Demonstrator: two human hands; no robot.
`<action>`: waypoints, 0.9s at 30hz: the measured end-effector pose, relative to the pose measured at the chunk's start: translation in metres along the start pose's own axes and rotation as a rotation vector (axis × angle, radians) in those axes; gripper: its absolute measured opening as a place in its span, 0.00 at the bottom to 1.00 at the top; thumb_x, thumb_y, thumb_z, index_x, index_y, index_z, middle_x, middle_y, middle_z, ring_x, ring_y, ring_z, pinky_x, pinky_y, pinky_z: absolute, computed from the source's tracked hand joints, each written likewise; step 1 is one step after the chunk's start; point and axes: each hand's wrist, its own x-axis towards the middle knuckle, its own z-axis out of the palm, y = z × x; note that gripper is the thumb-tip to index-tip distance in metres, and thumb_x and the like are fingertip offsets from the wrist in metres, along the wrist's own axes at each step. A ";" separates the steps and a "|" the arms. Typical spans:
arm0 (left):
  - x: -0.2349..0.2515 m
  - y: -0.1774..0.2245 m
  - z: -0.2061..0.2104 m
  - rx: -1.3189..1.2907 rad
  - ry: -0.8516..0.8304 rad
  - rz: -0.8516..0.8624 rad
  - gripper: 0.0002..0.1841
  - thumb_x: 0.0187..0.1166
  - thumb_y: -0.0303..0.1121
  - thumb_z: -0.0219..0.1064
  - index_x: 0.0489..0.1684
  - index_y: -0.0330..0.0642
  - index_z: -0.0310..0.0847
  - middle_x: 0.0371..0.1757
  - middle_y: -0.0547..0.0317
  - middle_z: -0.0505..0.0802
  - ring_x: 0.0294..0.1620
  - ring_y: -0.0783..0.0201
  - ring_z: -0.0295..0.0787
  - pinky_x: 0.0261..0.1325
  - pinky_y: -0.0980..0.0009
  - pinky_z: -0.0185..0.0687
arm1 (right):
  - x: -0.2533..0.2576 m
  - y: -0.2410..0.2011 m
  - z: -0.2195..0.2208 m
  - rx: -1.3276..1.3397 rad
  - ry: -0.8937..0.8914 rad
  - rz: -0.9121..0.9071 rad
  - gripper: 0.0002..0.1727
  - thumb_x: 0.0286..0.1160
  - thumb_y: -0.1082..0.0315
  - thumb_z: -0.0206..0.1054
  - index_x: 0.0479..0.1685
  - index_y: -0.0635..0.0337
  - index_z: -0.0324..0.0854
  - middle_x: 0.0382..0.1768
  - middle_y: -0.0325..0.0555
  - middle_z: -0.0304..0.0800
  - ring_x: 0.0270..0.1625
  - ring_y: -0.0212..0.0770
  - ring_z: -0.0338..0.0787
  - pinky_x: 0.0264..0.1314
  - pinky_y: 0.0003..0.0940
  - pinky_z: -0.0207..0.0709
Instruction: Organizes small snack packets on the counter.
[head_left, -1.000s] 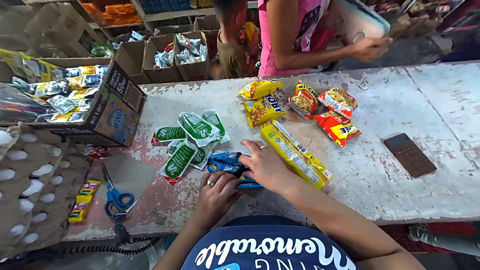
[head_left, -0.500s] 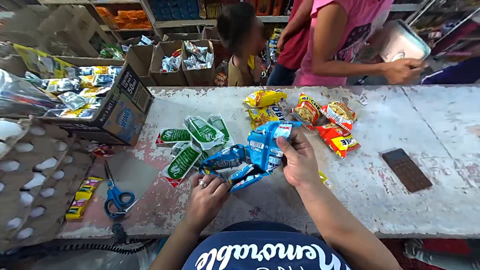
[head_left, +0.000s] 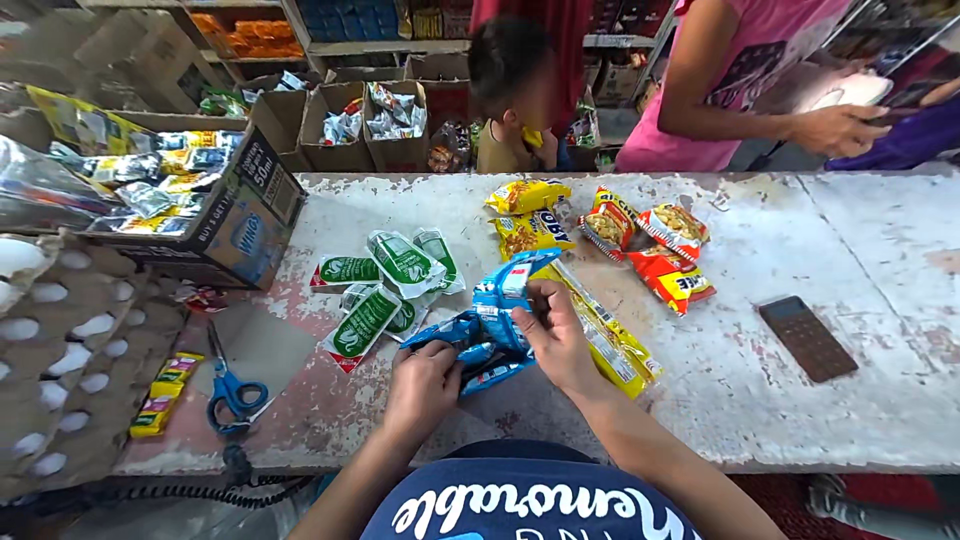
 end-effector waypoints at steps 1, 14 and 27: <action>0.002 -0.003 -0.004 -0.096 0.090 -0.007 0.12 0.80 0.31 0.61 0.42 0.35 0.91 0.45 0.49 0.95 0.46 0.53 0.94 0.54 0.45 0.85 | -0.002 0.003 0.000 -0.062 -0.051 -0.012 0.25 0.77 0.75 0.67 0.73 0.70 0.69 0.57 0.51 0.88 0.55 0.35 0.92 0.59 0.35 0.89; 0.018 -0.013 -0.092 -1.316 0.706 -0.130 0.18 0.96 0.36 0.37 0.70 0.51 0.72 0.56 0.63 0.92 0.59 0.64 0.91 0.65 0.59 0.88 | -0.012 0.005 -0.008 -0.345 -0.449 -0.267 0.06 0.74 0.71 0.69 0.35 0.66 0.86 0.36 0.54 0.90 0.48 0.46 0.90 0.56 0.39 0.82; 0.021 -0.001 -0.083 -1.404 0.791 -0.001 0.18 0.96 0.38 0.34 0.69 0.50 0.70 0.56 0.61 0.91 0.61 0.63 0.90 0.66 0.59 0.87 | -0.022 -0.004 0.007 -0.561 -0.788 -0.569 0.10 0.79 0.70 0.60 0.49 0.54 0.86 0.60 0.47 0.92 0.56 0.48 0.92 0.58 0.48 0.81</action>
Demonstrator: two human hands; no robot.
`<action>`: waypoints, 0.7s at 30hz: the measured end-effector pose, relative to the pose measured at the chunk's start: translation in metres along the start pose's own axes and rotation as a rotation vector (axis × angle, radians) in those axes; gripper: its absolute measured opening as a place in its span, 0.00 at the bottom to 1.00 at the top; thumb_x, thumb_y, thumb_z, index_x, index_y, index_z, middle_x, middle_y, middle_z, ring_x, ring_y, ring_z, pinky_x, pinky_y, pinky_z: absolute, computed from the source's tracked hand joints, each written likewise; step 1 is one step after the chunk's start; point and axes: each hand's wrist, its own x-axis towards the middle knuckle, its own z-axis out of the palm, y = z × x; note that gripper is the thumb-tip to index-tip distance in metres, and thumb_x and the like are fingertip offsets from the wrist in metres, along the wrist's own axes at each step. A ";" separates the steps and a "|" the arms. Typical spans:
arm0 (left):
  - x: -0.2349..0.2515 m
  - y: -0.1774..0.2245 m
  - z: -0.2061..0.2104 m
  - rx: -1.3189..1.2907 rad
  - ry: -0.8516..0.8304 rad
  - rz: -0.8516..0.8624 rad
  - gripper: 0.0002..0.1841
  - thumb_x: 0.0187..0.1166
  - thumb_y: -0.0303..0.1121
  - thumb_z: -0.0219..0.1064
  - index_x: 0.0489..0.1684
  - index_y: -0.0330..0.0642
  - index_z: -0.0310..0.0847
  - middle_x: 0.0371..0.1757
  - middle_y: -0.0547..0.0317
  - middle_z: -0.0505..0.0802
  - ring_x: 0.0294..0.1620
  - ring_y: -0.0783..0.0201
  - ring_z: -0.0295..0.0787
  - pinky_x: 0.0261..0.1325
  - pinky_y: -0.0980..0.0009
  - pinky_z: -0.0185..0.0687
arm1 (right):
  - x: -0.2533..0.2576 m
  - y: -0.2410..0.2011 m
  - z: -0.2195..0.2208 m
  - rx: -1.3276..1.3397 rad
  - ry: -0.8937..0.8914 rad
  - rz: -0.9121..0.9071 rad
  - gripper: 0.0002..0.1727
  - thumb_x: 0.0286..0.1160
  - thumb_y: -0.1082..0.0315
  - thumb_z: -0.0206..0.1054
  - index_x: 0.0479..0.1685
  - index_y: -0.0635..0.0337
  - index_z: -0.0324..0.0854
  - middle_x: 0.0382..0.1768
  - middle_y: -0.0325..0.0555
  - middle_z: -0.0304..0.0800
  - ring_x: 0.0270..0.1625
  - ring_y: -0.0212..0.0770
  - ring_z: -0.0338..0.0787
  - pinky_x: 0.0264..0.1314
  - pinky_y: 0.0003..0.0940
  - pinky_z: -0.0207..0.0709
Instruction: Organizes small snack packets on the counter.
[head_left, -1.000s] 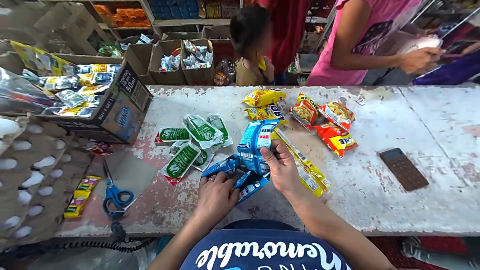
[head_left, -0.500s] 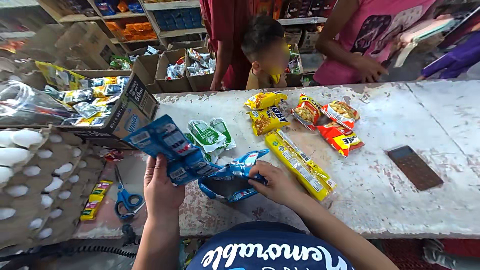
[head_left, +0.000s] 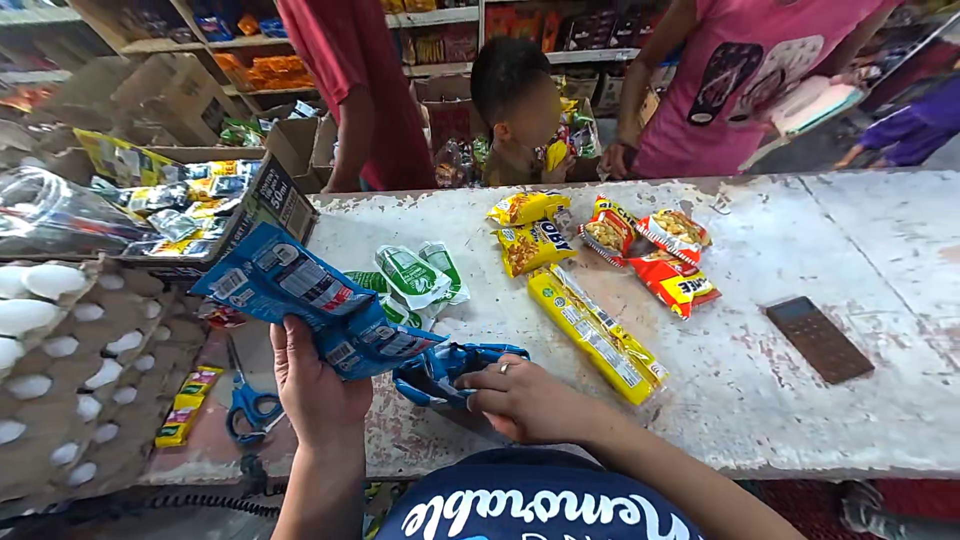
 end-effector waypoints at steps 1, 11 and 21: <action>0.000 -0.001 0.000 -0.005 0.002 0.000 0.19 0.96 0.38 0.34 0.69 0.51 0.70 0.56 0.61 0.91 0.61 0.63 0.90 0.66 0.59 0.87 | -0.002 0.001 -0.001 0.077 0.020 0.017 0.09 0.80 0.66 0.61 0.48 0.55 0.86 0.53 0.46 0.94 0.55 0.46 0.91 0.63 0.49 0.77; -0.034 -0.020 0.015 0.380 -0.418 -0.043 0.20 0.93 0.48 0.51 0.74 0.48 0.71 0.59 0.70 0.91 0.60 0.74 0.89 0.67 0.69 0.86 | 0.027 -0.020 -0.013 0.727 0.428 0.327 0.45 0.67 0.55 0.80 0.78 0.75 0.66 0.63 0.53 0.88 0.63 0.30 0.89 0.67 0.29 0.84; -0.043 -0.044 -0.046 1.270 -1.220 0.263 0.34 0.48 0.54 0.89 0.59 0.62 0.84 0.82 0.43 0.78 0.83 0.28 0.67 0.72 0.20 0.63 | -0.116 -0.002 -0.105 0.499 1.375 1.146 0.24 0.81 0.57 0.68 0.72 0.53 0.72 0.49 0.38 0.90 0.43 0.32 0.92 0.41 0.33 0.90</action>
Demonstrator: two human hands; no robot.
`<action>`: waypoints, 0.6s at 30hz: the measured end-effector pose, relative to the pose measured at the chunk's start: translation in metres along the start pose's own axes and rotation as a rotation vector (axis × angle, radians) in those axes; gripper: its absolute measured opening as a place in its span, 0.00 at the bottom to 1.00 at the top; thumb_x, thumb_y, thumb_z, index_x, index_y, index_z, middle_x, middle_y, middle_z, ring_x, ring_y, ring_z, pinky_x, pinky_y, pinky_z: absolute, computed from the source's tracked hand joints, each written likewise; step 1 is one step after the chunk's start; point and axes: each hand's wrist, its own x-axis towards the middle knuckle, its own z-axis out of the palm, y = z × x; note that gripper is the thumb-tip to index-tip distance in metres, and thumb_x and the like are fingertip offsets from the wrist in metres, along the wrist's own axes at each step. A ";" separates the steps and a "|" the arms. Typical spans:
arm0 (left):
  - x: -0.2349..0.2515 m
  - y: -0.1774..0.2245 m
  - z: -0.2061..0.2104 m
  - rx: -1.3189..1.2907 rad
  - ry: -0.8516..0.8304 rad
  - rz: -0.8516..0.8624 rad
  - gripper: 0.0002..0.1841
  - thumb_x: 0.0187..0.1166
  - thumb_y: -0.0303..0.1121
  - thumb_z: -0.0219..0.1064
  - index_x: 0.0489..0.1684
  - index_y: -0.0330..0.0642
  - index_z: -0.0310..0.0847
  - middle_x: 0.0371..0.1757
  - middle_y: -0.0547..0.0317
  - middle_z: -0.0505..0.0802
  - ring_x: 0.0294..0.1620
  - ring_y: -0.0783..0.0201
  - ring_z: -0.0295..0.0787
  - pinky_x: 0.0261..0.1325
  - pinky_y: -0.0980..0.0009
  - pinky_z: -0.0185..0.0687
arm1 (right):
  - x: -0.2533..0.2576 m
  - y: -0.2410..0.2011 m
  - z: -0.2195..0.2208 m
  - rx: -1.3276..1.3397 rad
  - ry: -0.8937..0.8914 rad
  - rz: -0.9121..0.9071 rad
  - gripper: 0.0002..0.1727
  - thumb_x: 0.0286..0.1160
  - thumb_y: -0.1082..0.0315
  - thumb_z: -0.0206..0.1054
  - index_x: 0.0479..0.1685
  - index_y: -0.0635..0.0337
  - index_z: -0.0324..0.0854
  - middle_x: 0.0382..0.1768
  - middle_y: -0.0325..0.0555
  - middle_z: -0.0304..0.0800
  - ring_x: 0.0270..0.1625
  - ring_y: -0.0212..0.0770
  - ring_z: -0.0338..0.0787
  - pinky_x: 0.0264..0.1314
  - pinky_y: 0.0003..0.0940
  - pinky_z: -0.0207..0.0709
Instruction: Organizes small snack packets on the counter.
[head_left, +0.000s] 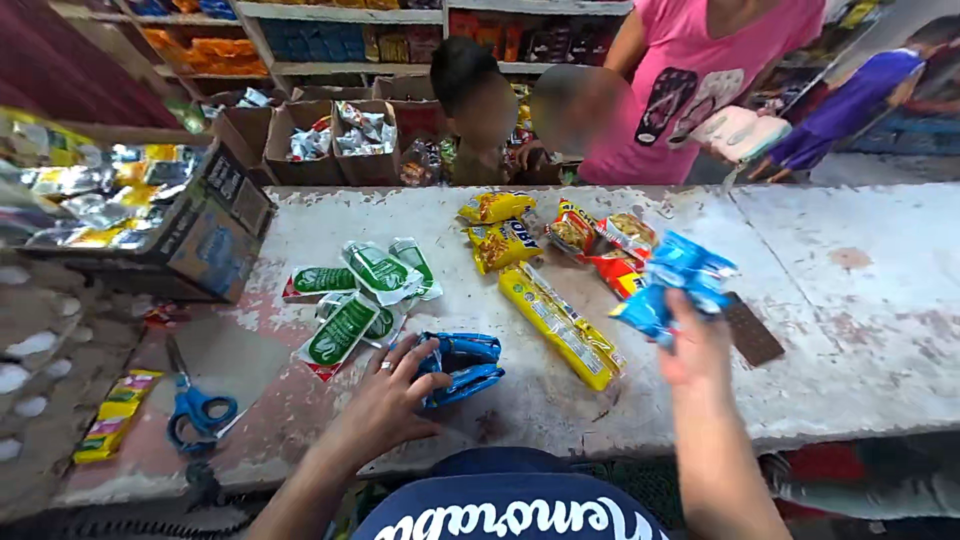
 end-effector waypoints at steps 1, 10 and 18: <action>0.000 -0.003 0.003 0.002 0.006 0.004 0.32 0.51 0.52 0.88 0.59 0.59 0.84 0.81 0.42 0.78 0.82 0.28 0.69 0.72 0.22 0.65 | 0.012 0.008 -0.024 -0.092 0.087 0.057 0.25 0.82 0.54 0.67 0.73 0.52 0.72 0.49 0.40 0.90 0.40 0.33 0.92 0.35 0.32 0.88; -0.015 -0.022 0.020 0.096 0.428 -0.097 0.13 0.70 0.45 0.79 0.45 0.50 0.91 0.47 0.55 0.95 0.64 0.47 0.88 0.61 0.42 0.84 | -0.070 0.057 -0.013 -0.949 -0.251 -0.707 0.33 0.77 0.67 0.65 0.76 0.85 0.65 0.75 0.86 0.67 0.76 0.69 0.75 0.75 0.50 0.75; -0.153 0.032 0.019 -0.069 0.896 -0.413 0.16 0.78 0.46 0.73 0.48 0.42 0.92 0.42 0.54 0.95 0.52 0.56 0.93 0.59 0.56 0.88 | -0.219 0.135 0.102 -0.505 -1.900 -0.074 0.17 0.82 0.64 0.67 0.63 0.63 0.84 0.58 0.40 0.93 0.60 0.29 0.91 0.66 0.29 0.86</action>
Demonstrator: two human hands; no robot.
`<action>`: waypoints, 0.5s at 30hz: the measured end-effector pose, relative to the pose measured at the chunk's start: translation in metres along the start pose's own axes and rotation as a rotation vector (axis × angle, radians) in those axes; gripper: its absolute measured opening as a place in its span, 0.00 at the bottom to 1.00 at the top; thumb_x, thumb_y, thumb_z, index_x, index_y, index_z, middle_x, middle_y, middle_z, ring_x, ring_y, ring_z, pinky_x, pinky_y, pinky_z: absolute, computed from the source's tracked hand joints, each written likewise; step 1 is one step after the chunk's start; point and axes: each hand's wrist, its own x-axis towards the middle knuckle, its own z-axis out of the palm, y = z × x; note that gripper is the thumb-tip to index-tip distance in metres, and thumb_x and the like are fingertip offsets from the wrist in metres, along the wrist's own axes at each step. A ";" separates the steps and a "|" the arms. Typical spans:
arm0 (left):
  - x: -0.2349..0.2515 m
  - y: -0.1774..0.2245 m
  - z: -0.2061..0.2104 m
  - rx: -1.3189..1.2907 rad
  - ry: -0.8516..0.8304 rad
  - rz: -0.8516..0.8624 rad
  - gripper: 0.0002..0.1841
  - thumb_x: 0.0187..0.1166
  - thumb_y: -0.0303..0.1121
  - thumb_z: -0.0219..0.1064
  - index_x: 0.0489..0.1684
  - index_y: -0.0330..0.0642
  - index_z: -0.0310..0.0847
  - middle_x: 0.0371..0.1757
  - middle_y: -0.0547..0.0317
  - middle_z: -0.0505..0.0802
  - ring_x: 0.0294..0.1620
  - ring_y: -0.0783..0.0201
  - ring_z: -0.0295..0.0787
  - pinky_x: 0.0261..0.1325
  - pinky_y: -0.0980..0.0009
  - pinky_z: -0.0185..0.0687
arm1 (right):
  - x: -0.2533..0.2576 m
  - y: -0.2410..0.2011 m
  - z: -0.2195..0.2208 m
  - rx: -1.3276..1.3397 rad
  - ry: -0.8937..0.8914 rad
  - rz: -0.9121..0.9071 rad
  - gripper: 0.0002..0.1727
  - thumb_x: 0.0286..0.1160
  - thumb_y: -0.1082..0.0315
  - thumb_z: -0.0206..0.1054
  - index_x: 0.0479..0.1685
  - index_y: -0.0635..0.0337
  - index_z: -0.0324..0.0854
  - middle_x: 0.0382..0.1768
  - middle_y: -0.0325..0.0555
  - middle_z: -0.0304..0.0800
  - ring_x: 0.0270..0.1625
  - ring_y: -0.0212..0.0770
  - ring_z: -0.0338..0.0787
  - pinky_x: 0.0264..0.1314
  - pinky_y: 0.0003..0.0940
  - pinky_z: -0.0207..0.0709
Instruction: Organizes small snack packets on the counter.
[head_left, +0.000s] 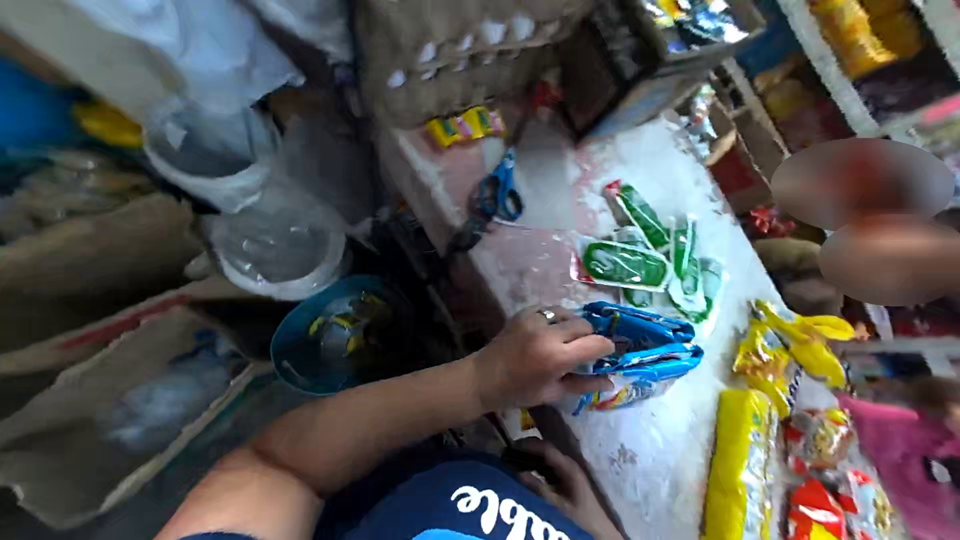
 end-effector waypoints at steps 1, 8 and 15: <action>-0.024 0.003 -0.016 -0.021 0.057 -0.086 0.18 0.79 0.48 0.71 0.49 0.41 0.92 0.43 0.54 0.95 0.52 0.57 0.92 0.60 0.57 0.87 | 0.013 0.012 0.011 0.099 -0.114 0.129 0.18 0.82 0.65 0.66 0.65 0.66 0.83 0.58 0.41 0.93 0.59 0.29 0.91 0.66 0.29 0.85; -0.233 0.017 -0.027 -0.253 0.495 -0.797 0.23 0.76 0.49 0.74 0.53 0.36 0.88 0.48 0.58 0.94 0.49 0.76 0.90 0.54 0.75 0.89 | 0.107 0.067 0.100 -0.234 0.098 0.666 0.21 0.82 0.77 0.59 0.71 0.78 0.72 0.60 0.59 0.86 0.61 0.32 0.84 0.69 0.25 0.76; -0.376 0.035 0.013 -0.153 0.702 -1.242 0.26 0.76 0.50 0.72 0.57 0.34 0.86 0.42 0.58 0.94 0.40 0.76 0.90 0.45 0.76 0.88 | 0.215 0.179 0.109 -0.330 0.264 0.469 0.27 0.85 0.66 0.64 0.80 0.70 0.69 0.71 0.68 0.80 0.71 0.56 0.83 0.75 0.52 0.77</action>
